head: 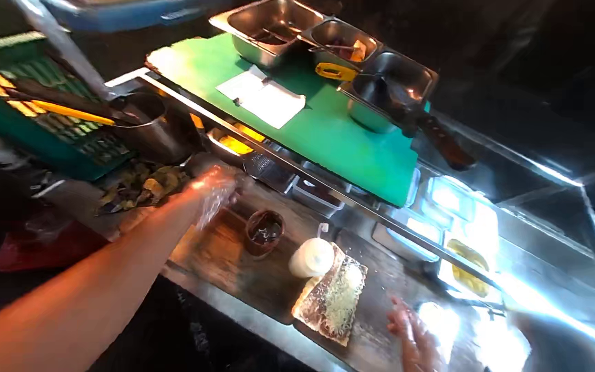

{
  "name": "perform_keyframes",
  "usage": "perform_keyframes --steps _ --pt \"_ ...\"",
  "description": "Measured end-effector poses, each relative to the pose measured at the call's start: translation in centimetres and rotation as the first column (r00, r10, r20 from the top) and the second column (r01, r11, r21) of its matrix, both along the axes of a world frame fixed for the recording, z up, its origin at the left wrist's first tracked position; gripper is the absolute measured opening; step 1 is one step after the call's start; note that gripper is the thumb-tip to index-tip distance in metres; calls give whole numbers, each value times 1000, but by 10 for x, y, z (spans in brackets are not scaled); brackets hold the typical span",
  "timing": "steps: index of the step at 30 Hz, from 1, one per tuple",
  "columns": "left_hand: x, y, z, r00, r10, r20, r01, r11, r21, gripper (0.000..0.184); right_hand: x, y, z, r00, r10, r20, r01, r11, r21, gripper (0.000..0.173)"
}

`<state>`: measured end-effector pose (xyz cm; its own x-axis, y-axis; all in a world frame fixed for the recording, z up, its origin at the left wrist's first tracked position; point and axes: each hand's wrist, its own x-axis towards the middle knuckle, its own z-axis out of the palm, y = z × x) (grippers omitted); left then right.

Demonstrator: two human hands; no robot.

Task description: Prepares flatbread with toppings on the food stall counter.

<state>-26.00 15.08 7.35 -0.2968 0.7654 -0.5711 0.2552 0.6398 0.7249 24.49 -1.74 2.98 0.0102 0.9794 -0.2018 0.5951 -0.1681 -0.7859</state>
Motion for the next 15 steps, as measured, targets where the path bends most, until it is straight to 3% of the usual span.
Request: perform_keyframes --steps 3,7,9,11,13,15 --pt "3 60 -45 997 -25 74 30 997 -68 20 20 -15 -1 939 156 307 -176 984 36 34" --pt "2 59 -70 987 -7 161 18 998 -65 26 56 0 3 807 311 502 -265 950 -163 34" --pt "1 25 -59 978 54 199 -49 998 -33 32 58 46 -11 742 400 537 -350 916 -198 36" --pt "2 -25 -46 971 135 196 -146 988 42 35 35 108 -28 702 501 506 -514 849 -128 37" --pt "8 -88 -45 928 341 149 -356 931 85 35 1 163 -60 627 651 427 -676 728 -116 45" --pt "17 -166 -43 882 465 73 -470 880 75 38 -29 201 -95 437 827 353 -832 521 -189 55"
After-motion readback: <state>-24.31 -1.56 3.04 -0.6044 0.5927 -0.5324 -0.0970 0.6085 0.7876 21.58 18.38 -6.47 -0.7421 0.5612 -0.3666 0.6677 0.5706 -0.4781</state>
